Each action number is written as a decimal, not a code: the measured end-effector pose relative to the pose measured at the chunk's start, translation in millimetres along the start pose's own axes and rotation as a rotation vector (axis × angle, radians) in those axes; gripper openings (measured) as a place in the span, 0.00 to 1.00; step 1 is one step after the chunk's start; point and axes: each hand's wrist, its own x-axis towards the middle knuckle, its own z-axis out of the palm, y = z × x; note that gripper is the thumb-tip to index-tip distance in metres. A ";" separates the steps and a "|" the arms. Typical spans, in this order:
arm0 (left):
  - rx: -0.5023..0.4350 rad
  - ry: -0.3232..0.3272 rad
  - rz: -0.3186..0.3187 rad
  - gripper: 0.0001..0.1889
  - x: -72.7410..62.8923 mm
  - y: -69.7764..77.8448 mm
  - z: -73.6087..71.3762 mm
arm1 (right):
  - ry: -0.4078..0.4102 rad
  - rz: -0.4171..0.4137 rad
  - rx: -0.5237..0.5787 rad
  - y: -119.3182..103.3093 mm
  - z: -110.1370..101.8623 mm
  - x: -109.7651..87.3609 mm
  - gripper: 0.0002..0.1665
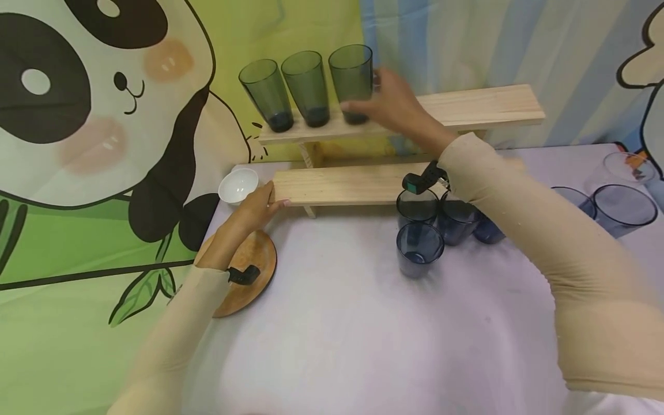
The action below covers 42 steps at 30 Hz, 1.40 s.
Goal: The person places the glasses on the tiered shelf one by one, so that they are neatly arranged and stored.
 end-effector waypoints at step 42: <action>-0.061 0.025 0.002 0.38 2.8 -0.1 7.2 | -0.221 0.019 -0.153 125.2 30.3 -262.5 0.60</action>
